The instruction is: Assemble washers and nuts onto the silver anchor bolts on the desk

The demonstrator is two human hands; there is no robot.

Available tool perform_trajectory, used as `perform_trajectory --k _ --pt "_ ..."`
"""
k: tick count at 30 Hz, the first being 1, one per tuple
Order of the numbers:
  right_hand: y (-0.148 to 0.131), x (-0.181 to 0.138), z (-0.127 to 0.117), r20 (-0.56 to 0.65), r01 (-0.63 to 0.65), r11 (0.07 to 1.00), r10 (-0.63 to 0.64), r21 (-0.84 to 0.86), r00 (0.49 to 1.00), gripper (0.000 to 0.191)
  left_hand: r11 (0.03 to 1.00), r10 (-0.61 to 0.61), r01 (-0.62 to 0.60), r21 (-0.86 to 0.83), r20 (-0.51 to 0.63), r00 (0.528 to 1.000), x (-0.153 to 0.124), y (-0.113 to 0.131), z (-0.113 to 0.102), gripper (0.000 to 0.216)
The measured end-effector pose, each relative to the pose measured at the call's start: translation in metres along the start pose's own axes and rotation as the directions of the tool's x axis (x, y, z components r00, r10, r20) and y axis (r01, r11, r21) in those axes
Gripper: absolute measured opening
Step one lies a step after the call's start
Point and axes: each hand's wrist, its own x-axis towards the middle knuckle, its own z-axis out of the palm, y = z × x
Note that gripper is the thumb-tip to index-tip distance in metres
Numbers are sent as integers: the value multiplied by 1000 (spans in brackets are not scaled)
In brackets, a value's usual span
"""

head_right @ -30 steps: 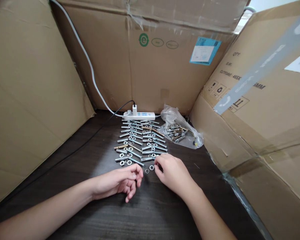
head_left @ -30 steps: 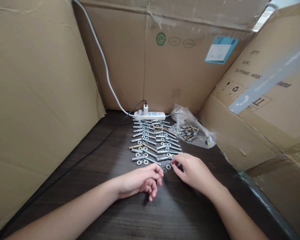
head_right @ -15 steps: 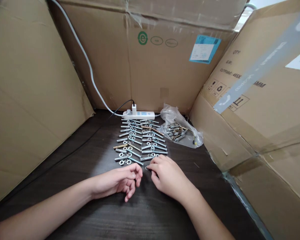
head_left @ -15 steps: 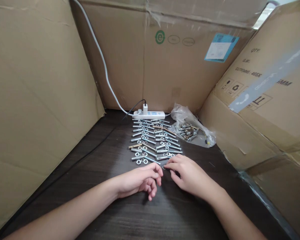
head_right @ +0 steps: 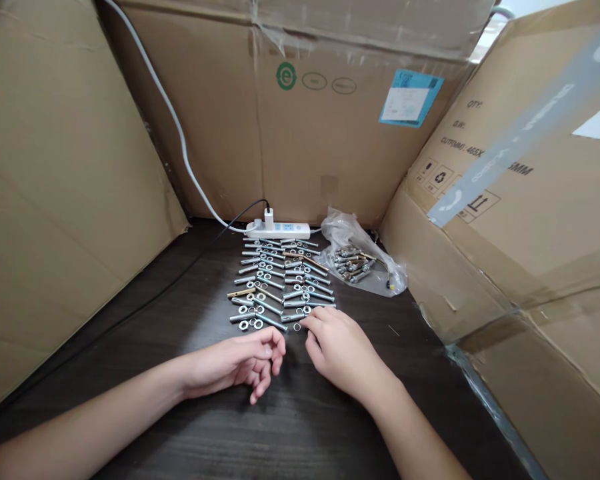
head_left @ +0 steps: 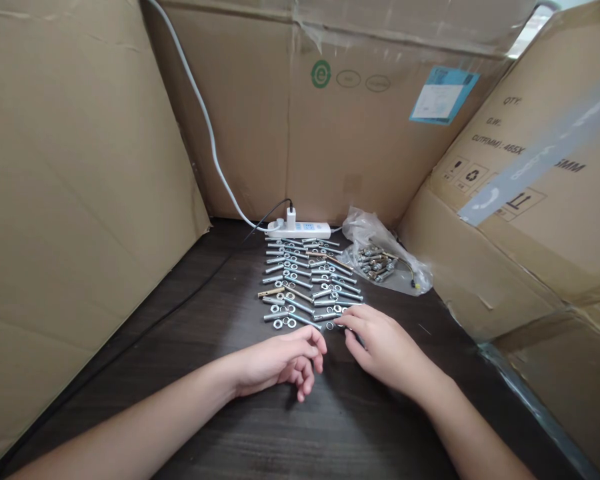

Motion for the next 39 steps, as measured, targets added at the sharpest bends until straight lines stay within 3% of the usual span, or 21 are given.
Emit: perform_trajectory --k 9,32,36,39 --pt "-3 1 3 67 -9 1000 9 2 998 29 1000 -9 9 9 0 1000 -1 0 -1 13" --pt "0 1 7 -8 9 999 -9 45 1000 24 1000 -14 14 24 -3 1000 -1 0 0 14" --pt "4 2 7 -60 34 997 -30 65 998 22 1000 -14 14 23 -1 1000 -1 0 0 12" --pt "20 5 7 -163 16 996 -2 87 987 20 1000 -13 13 17 5 1000 -1 0 -1 12"
